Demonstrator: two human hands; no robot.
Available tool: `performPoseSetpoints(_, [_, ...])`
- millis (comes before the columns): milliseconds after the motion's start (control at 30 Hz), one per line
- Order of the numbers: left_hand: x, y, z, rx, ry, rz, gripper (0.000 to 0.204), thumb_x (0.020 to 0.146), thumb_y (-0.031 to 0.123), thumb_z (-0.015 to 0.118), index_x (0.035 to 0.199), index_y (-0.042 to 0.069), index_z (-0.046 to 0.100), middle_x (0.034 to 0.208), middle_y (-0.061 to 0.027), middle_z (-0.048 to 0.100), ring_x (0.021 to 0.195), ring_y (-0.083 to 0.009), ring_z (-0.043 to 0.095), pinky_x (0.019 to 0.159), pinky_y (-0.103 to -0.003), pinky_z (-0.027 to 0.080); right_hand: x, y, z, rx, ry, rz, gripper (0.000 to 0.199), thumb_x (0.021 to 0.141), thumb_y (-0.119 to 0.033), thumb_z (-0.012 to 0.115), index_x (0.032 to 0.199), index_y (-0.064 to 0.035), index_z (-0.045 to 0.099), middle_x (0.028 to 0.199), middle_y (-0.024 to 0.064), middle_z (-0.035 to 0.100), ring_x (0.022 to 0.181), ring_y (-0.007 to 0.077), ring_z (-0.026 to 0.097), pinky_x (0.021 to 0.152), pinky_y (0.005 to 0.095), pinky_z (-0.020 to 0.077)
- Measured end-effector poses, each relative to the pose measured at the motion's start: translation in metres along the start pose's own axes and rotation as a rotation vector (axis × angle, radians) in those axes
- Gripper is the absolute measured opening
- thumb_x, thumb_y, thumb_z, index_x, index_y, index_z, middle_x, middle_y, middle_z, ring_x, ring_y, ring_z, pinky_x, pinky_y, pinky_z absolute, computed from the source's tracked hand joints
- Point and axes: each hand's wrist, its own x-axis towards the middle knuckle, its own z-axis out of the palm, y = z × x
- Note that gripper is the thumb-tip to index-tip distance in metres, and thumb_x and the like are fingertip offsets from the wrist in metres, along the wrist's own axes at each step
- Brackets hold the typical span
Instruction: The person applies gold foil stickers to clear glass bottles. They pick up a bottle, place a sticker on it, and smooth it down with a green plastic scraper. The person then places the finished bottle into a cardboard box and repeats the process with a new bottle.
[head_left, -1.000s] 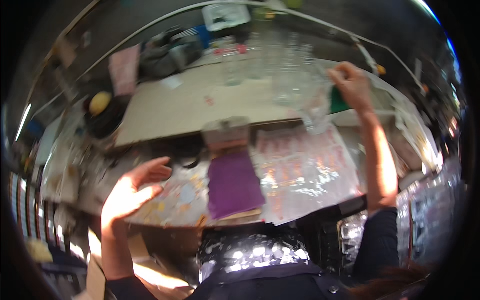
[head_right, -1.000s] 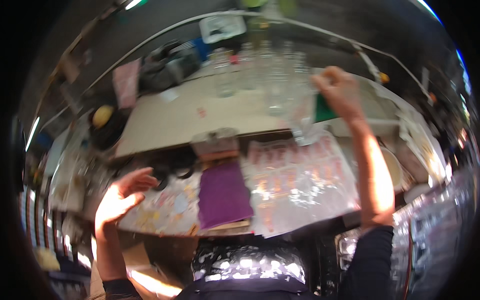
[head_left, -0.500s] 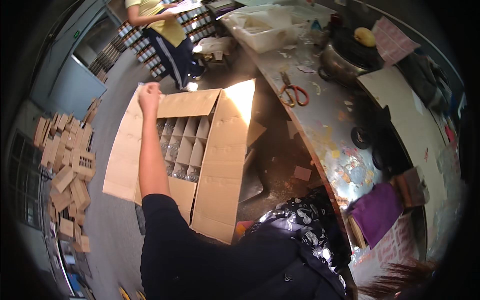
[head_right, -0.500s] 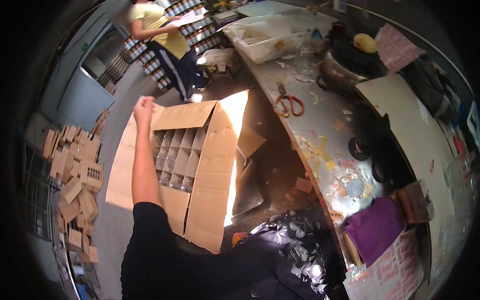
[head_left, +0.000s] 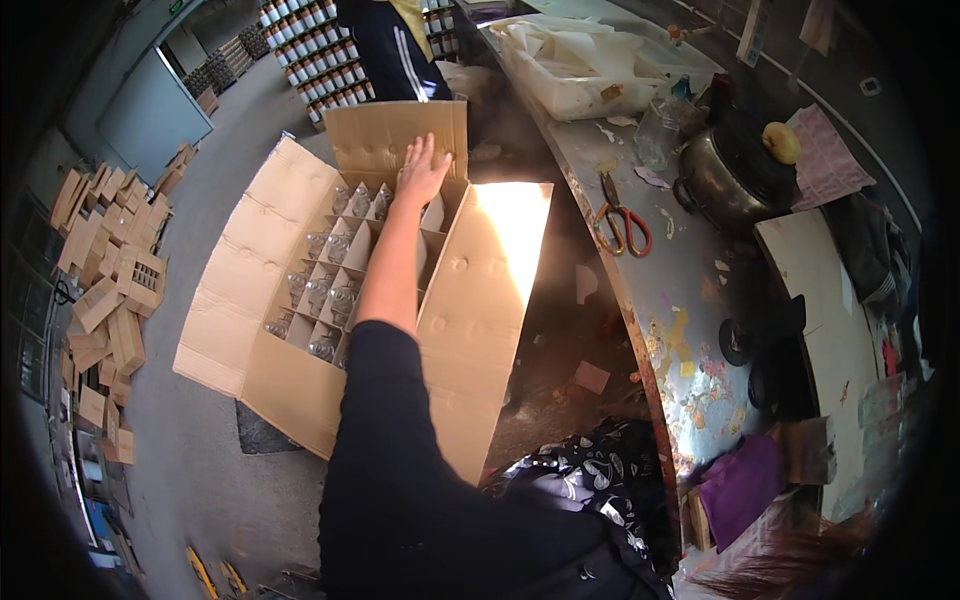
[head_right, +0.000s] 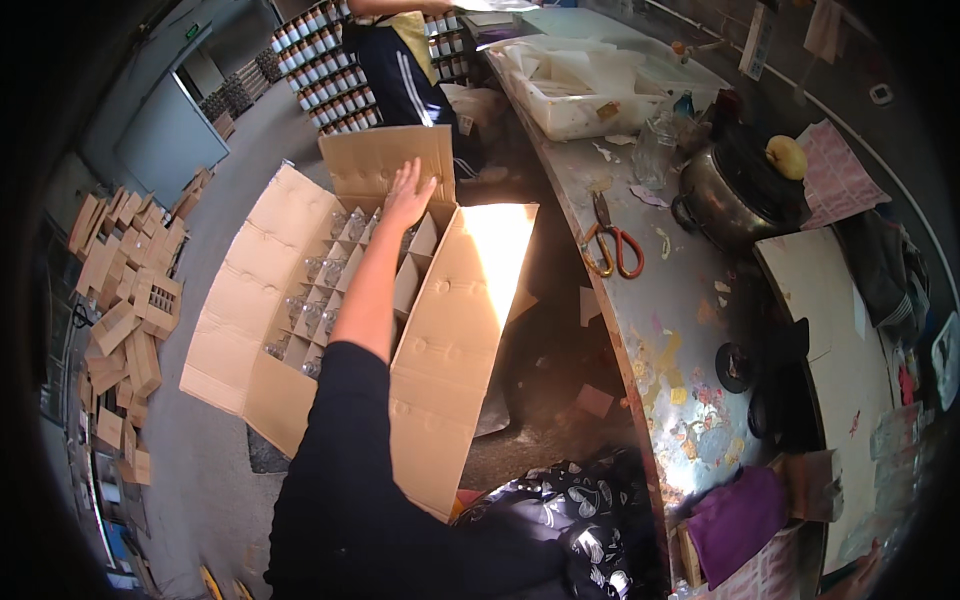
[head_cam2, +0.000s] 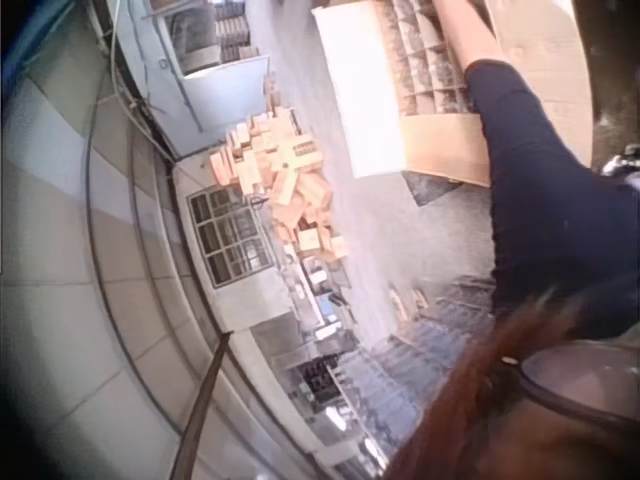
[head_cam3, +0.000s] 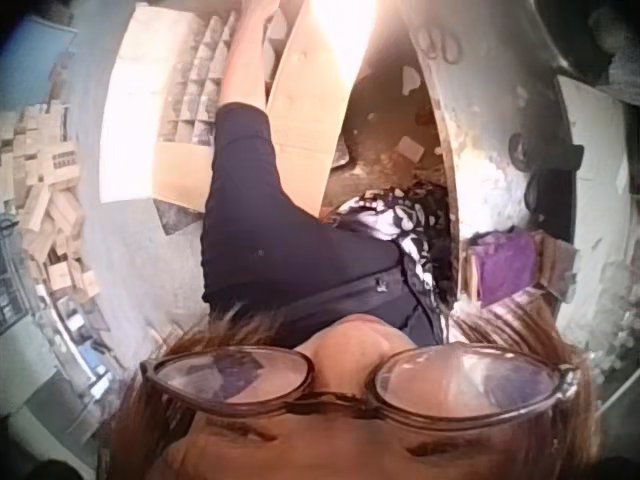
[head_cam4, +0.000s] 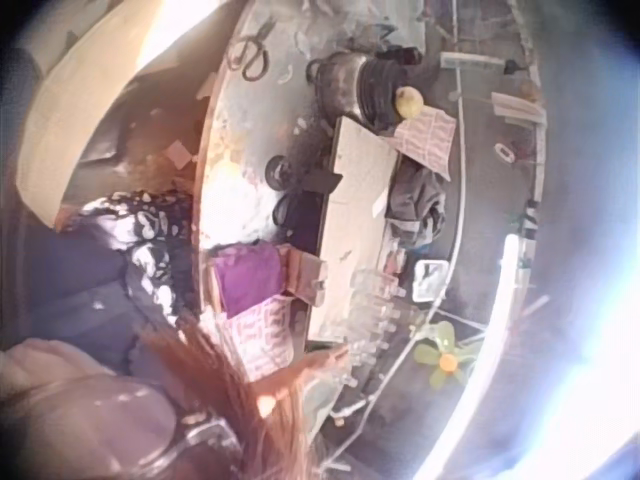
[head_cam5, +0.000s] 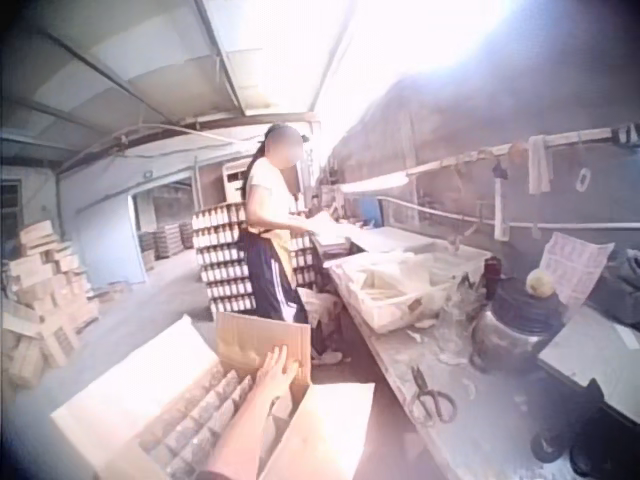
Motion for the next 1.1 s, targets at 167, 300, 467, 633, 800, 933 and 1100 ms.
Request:
performPoseSetpoints(167, [0.02,0.027,0.042,0.291,-0.434,-0.181,0.072,0.094,0.062,0.025,0.134,0.009,0.053,0.145,-0.0118,0.043,0.138,-0.0268,0.034,0.115,-0.049,0.02,-0.013,-0.009,0.009,0.012,-0.05,0.046,0.051,0.094,-0.039,0.056,0.112,0.008,0.063,0.105,0.0227,0.065,0.091,0.032,0.061,0.083,0.0383,0.0491])
performPoseSetpoints(300, [0.02,0.014,0.056,0.38,-0.416,-0.103,0.079,0.095,0.06,0.017,0.115,0.001,0.065,0.119,-0.019,0.063,0.12,-0.031,0.053,0.109,-0.046,0.028,-0.026,-0.015,0.005,-0.13,-0.075,0.031,0.049,0.095,-0.038,0.055,0.112,0.0079,0.063,0.102,0.0217,0.065,0.089,0.0307,0.06,0.081,0.038,0.0487])
performPoseSetpoints(467, [0.009,-0.035,0.055,-0.164,-0.023,0.122,0.042,0.097,0.035,0.042,0.103,0.002,0.066,0.109,-0.0177,0.065,0.108,-0.0326,0.057,0.102,-0.045,0.035,-0.051,-0.045,0.02,-0.061,-0.054,0.029,0.044,0.095,-0.036,0.056,0.108,0.0058,0.065,0.091,0.0176,0.064,0.078,0.0283,0.058,0.073,0.0366,0.0487])
performPoseSetpoints(633, [-0.03,-0.017,0.029,0.289,0.248,-0.155,0.034,0.081,0.029,0.065,0.107,0.01,0.055,0.109,-0.0122,0.055,0.11,-0.0327,0.051,0.091,-0.047,0.043,-0.072,-0.031,0.029,0.182,-0.039,0.153,0.04,0.095,-0.036,0.056,0.1,0.0023,0.064,0.081,0.0112,0.058,0.07,0.0198,0.051,0.066,0.0322,0.0431])
performPoseSetpoints(800, [-0.045,-0.06,0.027,0.153,0.068,-0.153,0.022,0.086,0.025,0.066,0.095,0.007,0.058,0.105,-0.0153,0.053,0.093,-0.0387,0.059,0.08,-0.049,0.049,-0.087,-0.033,0.049,0.401,-0.09,0.247,0.036,0.096,-0.037,0.054,0.095,-0.0017,0.063,0.073,0.0043,0.051,0.065,0.0103,0.043,0.06,0.0259,0.0366])
performPoseSetpoints(933, [-0.044,-0.043,-0.006,0.111,0.112,0.014,0.018,0.082,0.019,0.07,0.088,0.005,0.061,0.101,-0.0172,0.056,0.09,-0.0396,0.058,0.077,-0.048,0.047,-0.101,-0.042,0.037,0.606,-0.187,0.345,0.034,0.097,-0.038,0.052,0.091,-0.005,0.061,0.067,-0.0013,0.045,0.06,0.0027,0.037,0.056,0.0208,0.0315])
performPoseSetpoints(1100, [-0.036,0.045,-0.115,0.003,0.262,0.5,0.015,0.08,0.014,0.07,0.085,0.003,0.06,0.084,-0.0163,0.057,0.079,-0.0389,0.057,0.072,-0.045,0.046,-0.114,-0.067,0.029,1.024,-0.478,0.427,0.026,0.098,-0.029,0.054,0.095,-0.0048,0.062,0.055,-0.0082,0.034,0.043,0.0003,0.03,0.04,0.0188,0.0238])
